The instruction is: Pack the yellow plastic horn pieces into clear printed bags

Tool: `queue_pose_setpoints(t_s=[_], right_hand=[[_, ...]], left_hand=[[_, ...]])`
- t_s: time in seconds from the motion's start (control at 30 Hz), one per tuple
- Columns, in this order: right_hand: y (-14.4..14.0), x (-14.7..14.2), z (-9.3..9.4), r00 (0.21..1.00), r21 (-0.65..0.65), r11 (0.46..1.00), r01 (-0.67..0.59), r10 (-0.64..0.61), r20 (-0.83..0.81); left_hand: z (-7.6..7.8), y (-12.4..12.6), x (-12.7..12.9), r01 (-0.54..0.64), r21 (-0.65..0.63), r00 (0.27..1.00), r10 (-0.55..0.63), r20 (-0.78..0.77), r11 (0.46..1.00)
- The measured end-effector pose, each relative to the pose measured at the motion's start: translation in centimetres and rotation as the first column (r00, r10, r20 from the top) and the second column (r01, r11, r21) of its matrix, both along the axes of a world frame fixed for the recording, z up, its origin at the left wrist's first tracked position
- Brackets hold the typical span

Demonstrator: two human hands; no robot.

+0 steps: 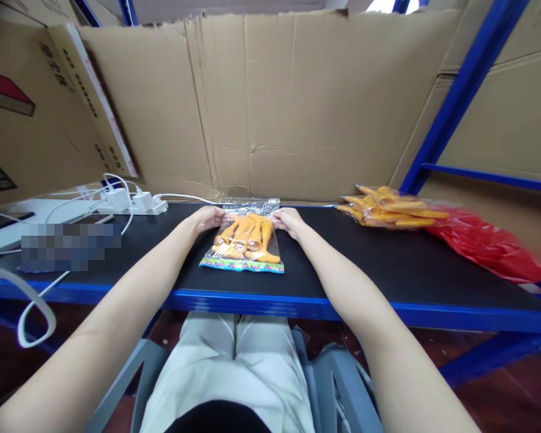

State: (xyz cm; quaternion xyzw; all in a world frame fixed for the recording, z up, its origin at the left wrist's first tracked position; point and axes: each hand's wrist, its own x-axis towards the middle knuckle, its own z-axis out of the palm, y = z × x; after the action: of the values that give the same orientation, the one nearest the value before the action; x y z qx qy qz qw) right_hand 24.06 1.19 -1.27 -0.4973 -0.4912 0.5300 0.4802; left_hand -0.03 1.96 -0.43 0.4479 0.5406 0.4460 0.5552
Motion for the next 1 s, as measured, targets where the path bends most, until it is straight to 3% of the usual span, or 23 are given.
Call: queue_pose_setpoints(t_s=[0.23, 0.43, 0.57, 0.67, 0.8, 0.87, 0.93, 1.0], right_hand=[[0.5, 0.9, -0.6, 0.99, 0.028, 0.99, -0.138, 0.138, -0.002], [0.4, 0.7, -0.6, 0.994, 0.086, 0.991, -0.105, 0.107, -0.015], [-0.4, 0.5, 0.3, 0.985, 0.13, 0.983, -0.132, 0.116, 0.125], [-0.9, 0.2, 1.1, 0.938, 0.157, 0.961, -0.226, 0.172, 0.302], [-0.7, -0.4, 2.1, 0.837, 0.162, 0.928, -0.335, 0.214, 0.503], [-0.1, -0.6, 2.6, 0.807, 0.182, 0.931, -0.318, 0.165, 0.568], [0.4, -0.6, 3.2, 0.814, 0.177, 0.937, -0.3, 0.155, 0.56], [0.7, -0.6, 3.8, 0.838, 0.095, 0.931, -0.352, 0.268, 0.476]], left_hand=[[-0.6, 0.2, -1.0, 0.129, 0.086, 0.991, -0.126, -0.035, 0.988], [-0.6, 0.2, -1.1, 0.123, 0.213, 0.982, -0.088, -0.166, 0.969], [-0.3, 0.5, -0.8, 0.102, 0.346, 0.965, -0.009, -0.261, 0.933], [0.0, 0.6, -0.7, 0.137, 0.51, 0.889, 0.123, -0.442, 0.849], [0.7, 0.1, -0.2, 0.313, 0.694, 0.703, 0.333, -0.628, 0.649], [0.9, -0.3, 0.1, 0.373, 0.73, 0.68, 0.367, -0.635, 0.572], [1.0, -0.6, 0.4, 0.391, 0.752, 0.682, 0.381, -0.624, 0.531], [1.0, -0.7, 0.8, 0.378, 0.773, 0.692, 0.399, -0.602, 0.509]])
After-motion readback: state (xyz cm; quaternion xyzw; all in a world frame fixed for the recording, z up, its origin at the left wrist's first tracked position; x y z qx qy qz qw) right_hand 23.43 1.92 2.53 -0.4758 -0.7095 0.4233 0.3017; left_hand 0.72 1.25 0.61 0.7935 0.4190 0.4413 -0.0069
